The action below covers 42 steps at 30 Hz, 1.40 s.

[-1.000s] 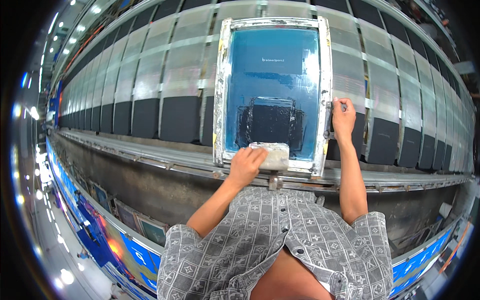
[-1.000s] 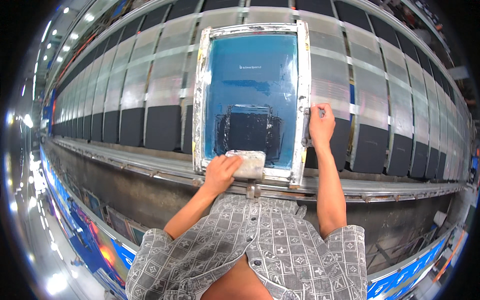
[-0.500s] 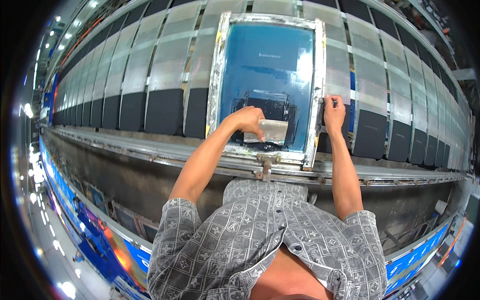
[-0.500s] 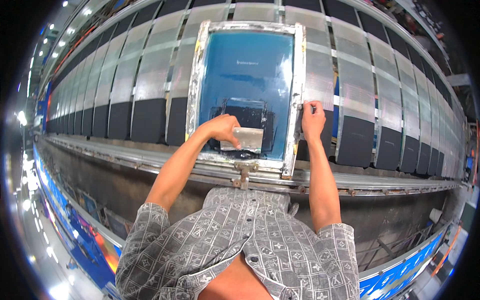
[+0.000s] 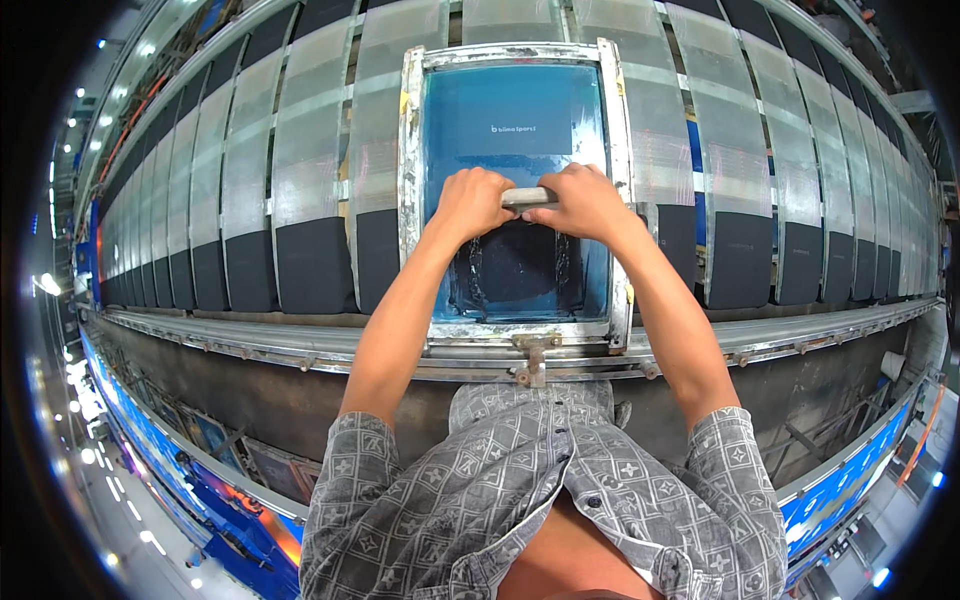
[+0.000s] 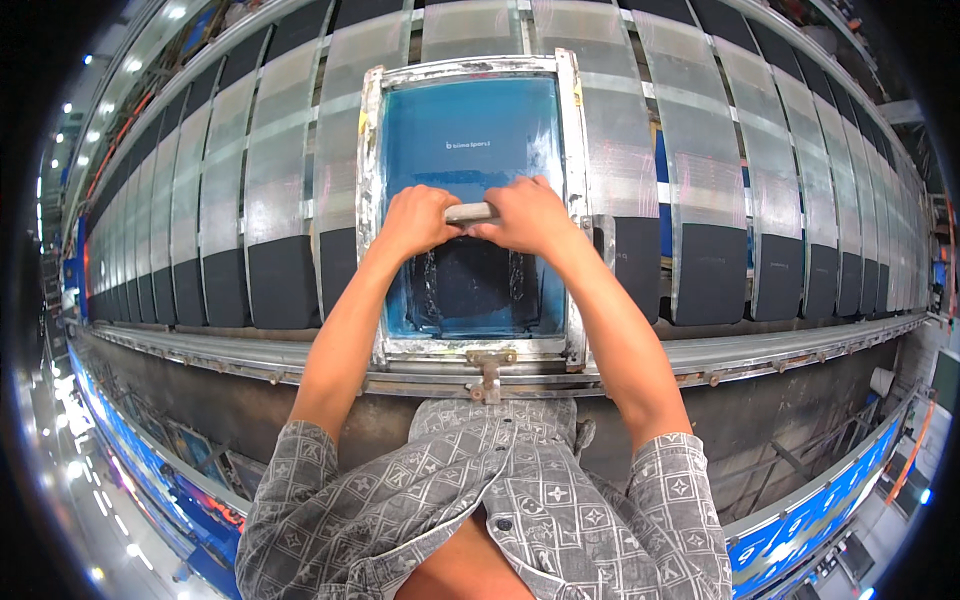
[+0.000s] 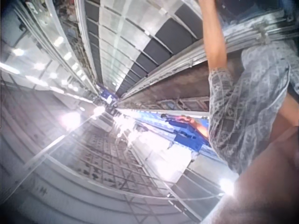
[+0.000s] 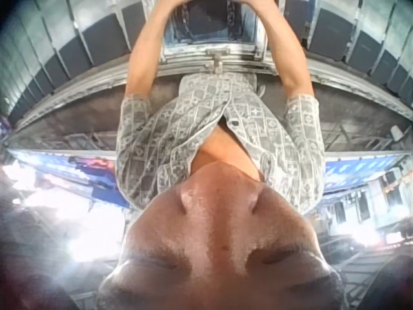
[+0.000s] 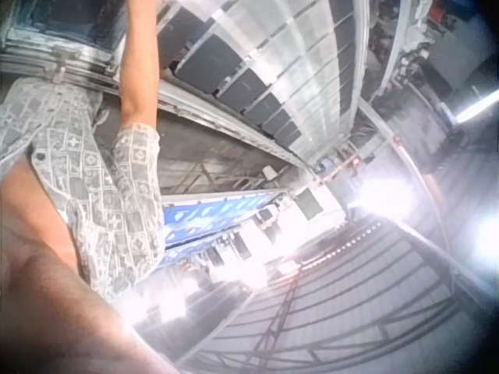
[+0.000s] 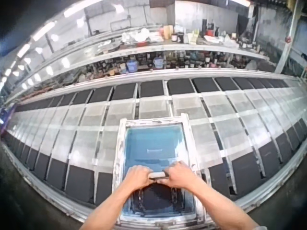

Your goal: The person uses a squeegee to spread ink across a screen printing frame, repeatedly rolling the squeegee back and forth to distribute the ink evenly. The person occasionally lifts the frame to reposition it on the conveyor.

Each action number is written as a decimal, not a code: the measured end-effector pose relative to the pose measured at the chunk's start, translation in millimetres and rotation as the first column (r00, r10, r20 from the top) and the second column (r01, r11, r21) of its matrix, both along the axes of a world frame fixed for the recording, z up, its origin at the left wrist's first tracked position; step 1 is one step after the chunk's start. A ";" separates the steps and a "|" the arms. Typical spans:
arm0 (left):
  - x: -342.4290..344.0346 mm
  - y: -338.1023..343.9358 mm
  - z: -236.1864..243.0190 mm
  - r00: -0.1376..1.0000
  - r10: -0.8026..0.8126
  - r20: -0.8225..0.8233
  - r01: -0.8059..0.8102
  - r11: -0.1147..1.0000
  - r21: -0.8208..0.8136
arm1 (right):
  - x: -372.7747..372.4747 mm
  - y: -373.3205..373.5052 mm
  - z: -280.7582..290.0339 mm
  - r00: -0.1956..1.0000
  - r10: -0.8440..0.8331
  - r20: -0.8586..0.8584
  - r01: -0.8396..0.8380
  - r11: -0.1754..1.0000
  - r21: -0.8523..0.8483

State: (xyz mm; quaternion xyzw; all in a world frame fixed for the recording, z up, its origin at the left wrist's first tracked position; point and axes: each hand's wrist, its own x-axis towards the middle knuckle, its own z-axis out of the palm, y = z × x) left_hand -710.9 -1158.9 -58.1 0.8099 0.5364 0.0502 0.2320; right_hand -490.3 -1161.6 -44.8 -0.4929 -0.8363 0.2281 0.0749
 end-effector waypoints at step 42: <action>0.1 -18.8 -8.6 1.000 -0.020 -0.020 0.020 1.000 -0.020 | -6.5 -12.6 -28.9 0.999 0.036 -0.023 -0.035 0.999 0.033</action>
